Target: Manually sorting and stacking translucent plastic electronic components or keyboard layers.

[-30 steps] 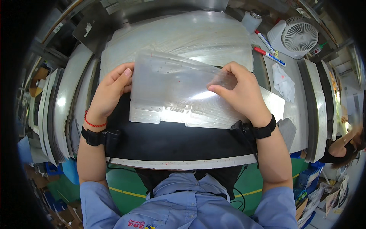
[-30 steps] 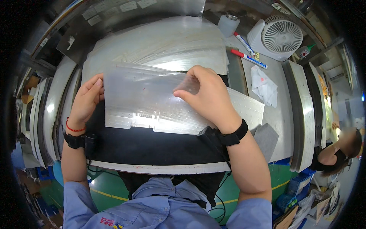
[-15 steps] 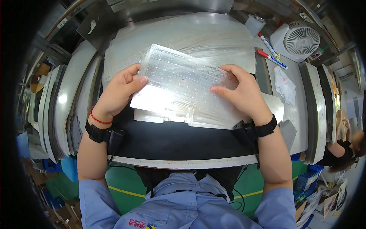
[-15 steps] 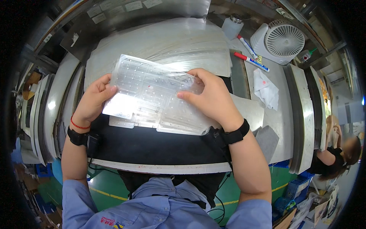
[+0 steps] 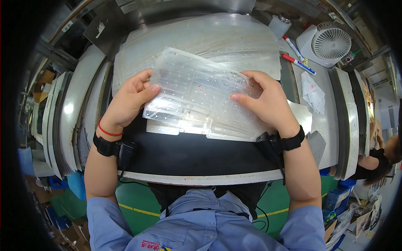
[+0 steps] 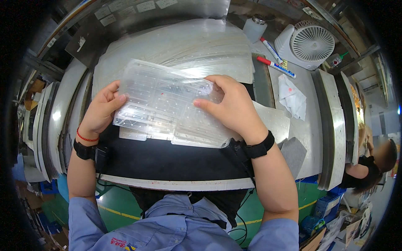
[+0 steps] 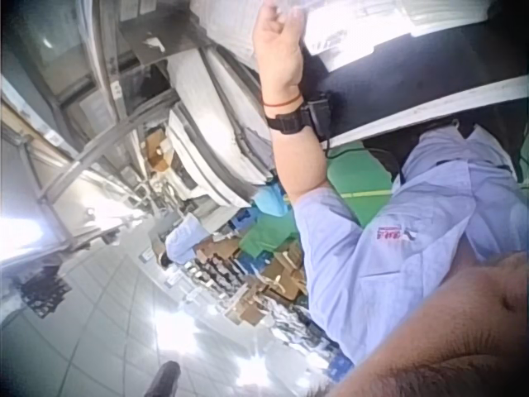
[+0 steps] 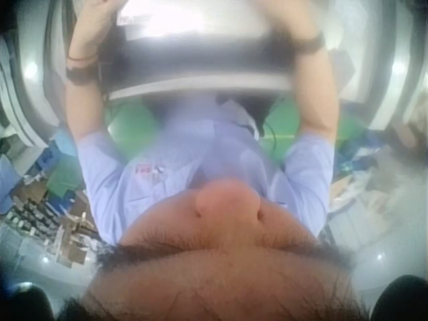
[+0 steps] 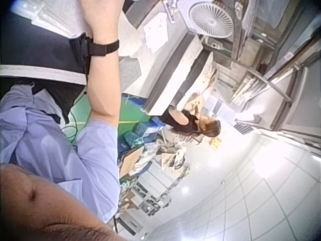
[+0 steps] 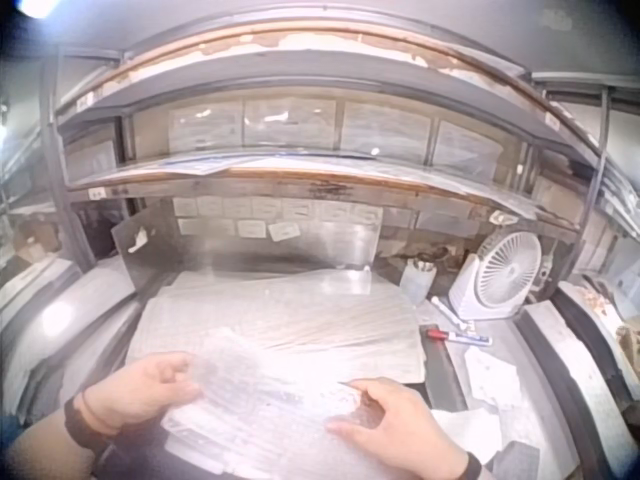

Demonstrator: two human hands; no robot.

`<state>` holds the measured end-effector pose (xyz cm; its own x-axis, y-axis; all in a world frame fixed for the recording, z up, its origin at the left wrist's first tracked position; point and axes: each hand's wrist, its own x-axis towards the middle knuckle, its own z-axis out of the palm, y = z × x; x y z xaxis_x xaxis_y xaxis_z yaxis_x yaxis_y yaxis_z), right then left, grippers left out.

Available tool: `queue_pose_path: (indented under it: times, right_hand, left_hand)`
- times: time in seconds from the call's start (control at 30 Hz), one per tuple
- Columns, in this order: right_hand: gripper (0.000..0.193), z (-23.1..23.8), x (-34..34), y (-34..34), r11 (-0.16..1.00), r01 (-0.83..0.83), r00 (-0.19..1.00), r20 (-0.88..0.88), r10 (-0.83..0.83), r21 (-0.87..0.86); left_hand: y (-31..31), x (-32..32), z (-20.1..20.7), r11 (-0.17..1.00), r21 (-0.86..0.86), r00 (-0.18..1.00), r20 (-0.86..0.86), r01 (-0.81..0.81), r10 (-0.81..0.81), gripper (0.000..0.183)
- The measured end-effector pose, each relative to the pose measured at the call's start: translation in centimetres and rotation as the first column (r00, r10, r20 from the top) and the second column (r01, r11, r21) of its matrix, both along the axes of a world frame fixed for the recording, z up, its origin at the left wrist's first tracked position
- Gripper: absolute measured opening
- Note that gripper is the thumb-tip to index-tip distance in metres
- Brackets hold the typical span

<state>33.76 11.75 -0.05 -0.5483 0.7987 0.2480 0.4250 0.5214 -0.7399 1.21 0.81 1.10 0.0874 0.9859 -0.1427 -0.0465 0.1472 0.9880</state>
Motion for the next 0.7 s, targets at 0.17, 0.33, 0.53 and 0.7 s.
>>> queue_pose_path:
  times: [0.17,0.33,0.53,0.7]
  right_hand:
    - [0.055,0.20,-0.05,-0.08,1.000,-0.009,1.000,-0.024,0.009,0.010]
    - [0.051,0.32,-0.07,-0.12,0.999,-0.002,0.999,-0.038,0.004,0.035]
    - [0.046,0.59,-0.16,-0.19,0.999,-0.003,0.999,-0.037,0.004,0.052]
    - [0.040,0.67,-0.08,-0.27,0.992,0.060,0.998,-0.042,-0.056,0.107]
  left_hand:
    - [-0.07,-0.03,0.19,1.000,0.012,1.000,0.001,0.004,-0.004,0.041]
    - [-0.10,0.07,0.25,0.999,0.032,1.000,-0.018,-0.005,0.005,0.042]
    - [-0.16,-0.02,0.02,0.999,0.049,0.999,-0.034,-0.023,0.024,0.041]
    - [-0.10,-0.51,0.19,0.996,-0.011,0.996,-0.016,-0.090,0.090,0.039]
